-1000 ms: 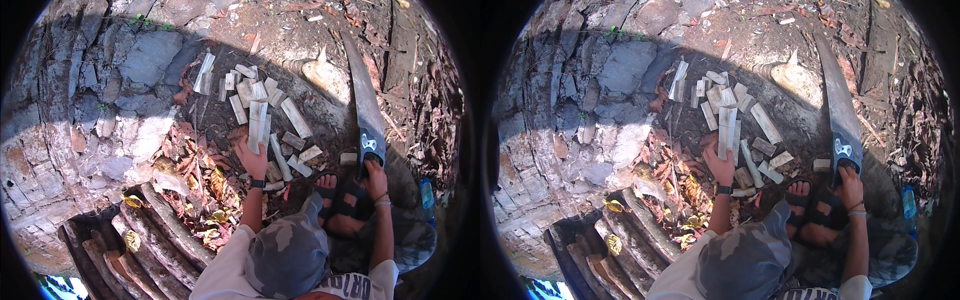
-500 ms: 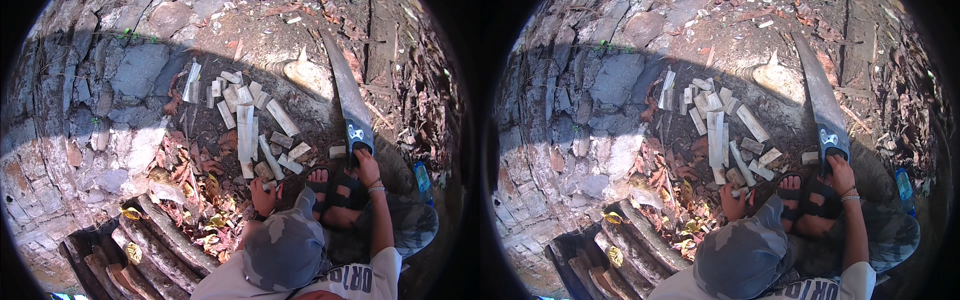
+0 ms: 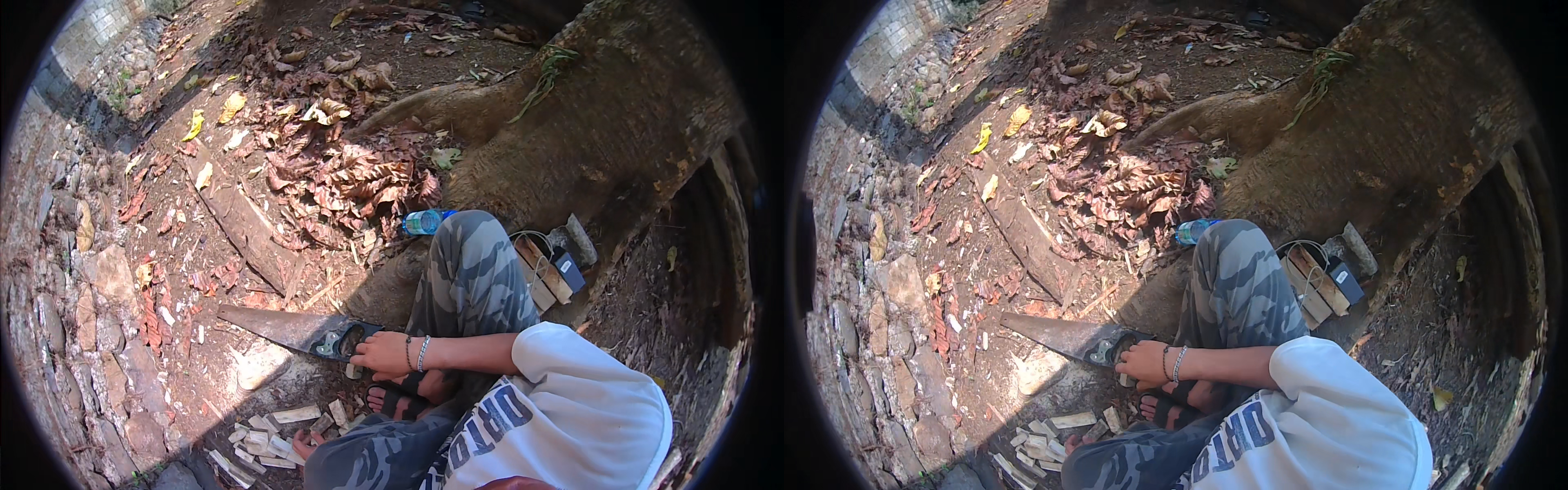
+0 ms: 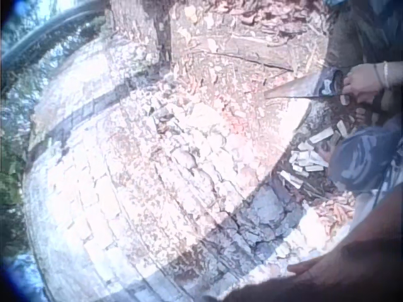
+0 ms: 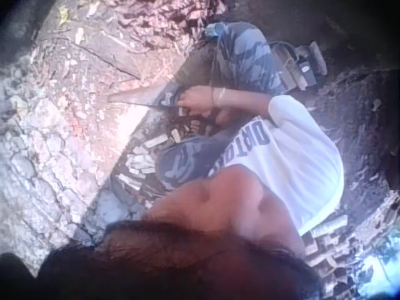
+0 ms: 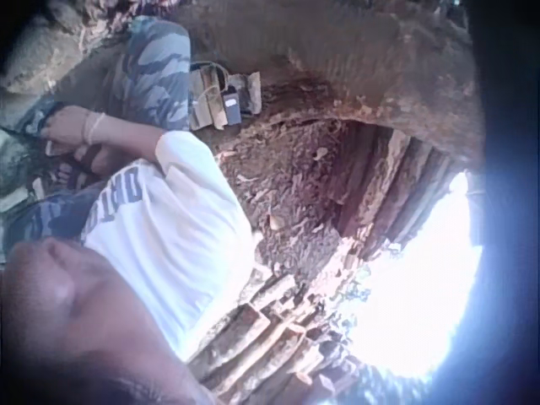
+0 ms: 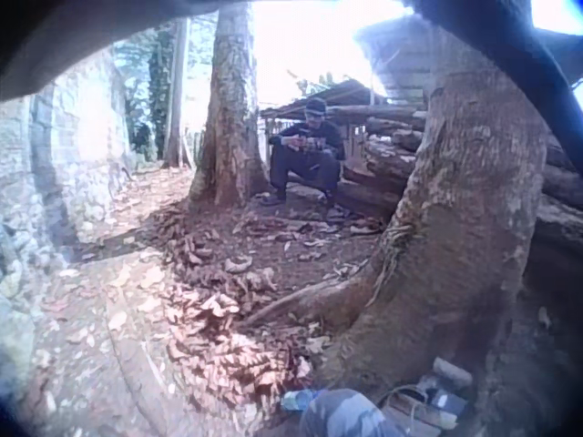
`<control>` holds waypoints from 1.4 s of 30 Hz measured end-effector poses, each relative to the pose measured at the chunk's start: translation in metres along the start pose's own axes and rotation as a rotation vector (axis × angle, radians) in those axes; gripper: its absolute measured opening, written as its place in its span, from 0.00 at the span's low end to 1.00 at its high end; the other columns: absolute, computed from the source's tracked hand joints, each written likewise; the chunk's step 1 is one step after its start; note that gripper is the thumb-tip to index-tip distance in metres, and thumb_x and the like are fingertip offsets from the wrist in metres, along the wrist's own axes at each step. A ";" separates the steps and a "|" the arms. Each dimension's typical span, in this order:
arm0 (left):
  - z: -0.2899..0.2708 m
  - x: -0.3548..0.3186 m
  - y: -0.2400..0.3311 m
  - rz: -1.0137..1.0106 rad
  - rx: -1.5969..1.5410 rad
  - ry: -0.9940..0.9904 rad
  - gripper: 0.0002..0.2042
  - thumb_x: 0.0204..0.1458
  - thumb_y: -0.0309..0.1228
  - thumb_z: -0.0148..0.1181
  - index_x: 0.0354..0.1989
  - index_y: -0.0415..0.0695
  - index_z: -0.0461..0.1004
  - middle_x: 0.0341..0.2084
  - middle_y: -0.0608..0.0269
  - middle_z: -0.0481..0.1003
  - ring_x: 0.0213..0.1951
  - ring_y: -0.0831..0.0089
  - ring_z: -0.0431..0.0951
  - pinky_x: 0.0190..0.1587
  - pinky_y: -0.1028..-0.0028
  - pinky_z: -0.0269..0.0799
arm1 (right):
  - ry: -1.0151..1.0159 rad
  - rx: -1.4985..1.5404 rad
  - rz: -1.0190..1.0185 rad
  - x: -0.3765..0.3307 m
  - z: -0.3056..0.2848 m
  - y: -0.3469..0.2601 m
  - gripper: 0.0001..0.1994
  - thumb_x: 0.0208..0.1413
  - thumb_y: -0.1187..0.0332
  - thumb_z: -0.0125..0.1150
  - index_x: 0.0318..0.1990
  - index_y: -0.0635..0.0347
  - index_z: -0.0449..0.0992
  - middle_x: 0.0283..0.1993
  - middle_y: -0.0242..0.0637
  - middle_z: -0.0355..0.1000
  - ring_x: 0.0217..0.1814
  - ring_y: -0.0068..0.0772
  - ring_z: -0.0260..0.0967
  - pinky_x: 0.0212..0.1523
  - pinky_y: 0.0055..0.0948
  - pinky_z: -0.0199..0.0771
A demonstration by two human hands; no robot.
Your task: The person sits on the ground and uses a hand saw to cut small pieces of light-colored wood into smaller segments. The person holds the wood with one hand and saws with the other, accumulating a pile of cut pieces on the ground.
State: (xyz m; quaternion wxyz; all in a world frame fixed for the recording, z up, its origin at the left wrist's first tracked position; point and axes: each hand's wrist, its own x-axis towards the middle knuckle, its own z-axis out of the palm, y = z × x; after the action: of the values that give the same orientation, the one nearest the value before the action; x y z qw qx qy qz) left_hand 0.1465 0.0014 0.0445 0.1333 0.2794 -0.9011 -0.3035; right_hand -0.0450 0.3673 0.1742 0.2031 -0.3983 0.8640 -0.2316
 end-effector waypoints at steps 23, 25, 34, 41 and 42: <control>-0.026 0.180 0.277 0.575 0.211 -0.396 0.12 0.52 0.25 0.57 0.45 0.41 0.72 0.38 0.58 0.70 0.35 0.64 0.72 0.45 0.64 0.68 | 0.928 0.012 1.344 -0.371 0.054 0.042 0.16 0.47 0.67 0.67 0.41 0.59 0.68 0.38 0.43 0.67 0.41 0.50 0.71 0.40 0.42 0.72; -0.039 0.179 0.278 0.544 0.223 -0.399 0.12 0.53 0.25 0.56 0.46 0.40 0.72 0.37 0.59 0.71 0.36 0.68 0.72 0.43 0.67 0.68 | 1.066 0.028 1.436 -0.369 0.072 0.051 0.22 0.46 0.68 0.69 0.47 0.61 0.65 0.43 0.44 0.66 0.46 0.49 0.69 0.45 0.42 0.71; -0.138 0.093 0.393 0.453 0.159 -0.324 0.18 0.56 0.34 0.61 0.52 0.37 0.72 0.45 0.52 0.74 0.46 0.59 0.72 0.51 0.64 0.66 | 1.214 0.050 1.524 -0.376 0.085 0.076 0.29 0.42 0.69 0.74 0.51 0.63 0.65 0.45 0.45 0.66 0.47 0.47 0.67 0.49 0.40 0.70; -0.147 0.050 0.450 0.863 0.132 -0.457 0.17 0.54 0.27 0.63 0.50 0.33 0.72 0.44 0.46 0.75 0.46 0.52 0.74 0.52 0.58 0.68 | 1.122 0.033 1.441 -0.388 0.085 0.066 0.24 0.48 0.68 0.71 0.50 0.64 0.65 0.47 0.47 0.65 0.49 0.50 0.67 0.49 0.42 0.70; -0.144 0.051 0.452 0.882 0.119 -0.487 0.17 0.53 0.26 0.63 0.50 0.33 0.71 0.44 0.46 0.74 0.46 0.52 0.73 0.52 0.58 0.68 | 1.088 0.030 1.434 -0.390 0.082 0.064 0.24 0.49 0.68 0.71 0.50 0.64 0.65 0.47 0.47 0.65 0.49 0.50 0.67 0.48 0.42 0.70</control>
State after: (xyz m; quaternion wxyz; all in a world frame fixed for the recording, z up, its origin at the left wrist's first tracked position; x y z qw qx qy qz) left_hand -0.0263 0.2017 0.4410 0.0185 -0.1997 -0.9540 -0.2229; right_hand 0.1949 0.6896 0.1367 -0.1331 0.4041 0.8786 -0.2171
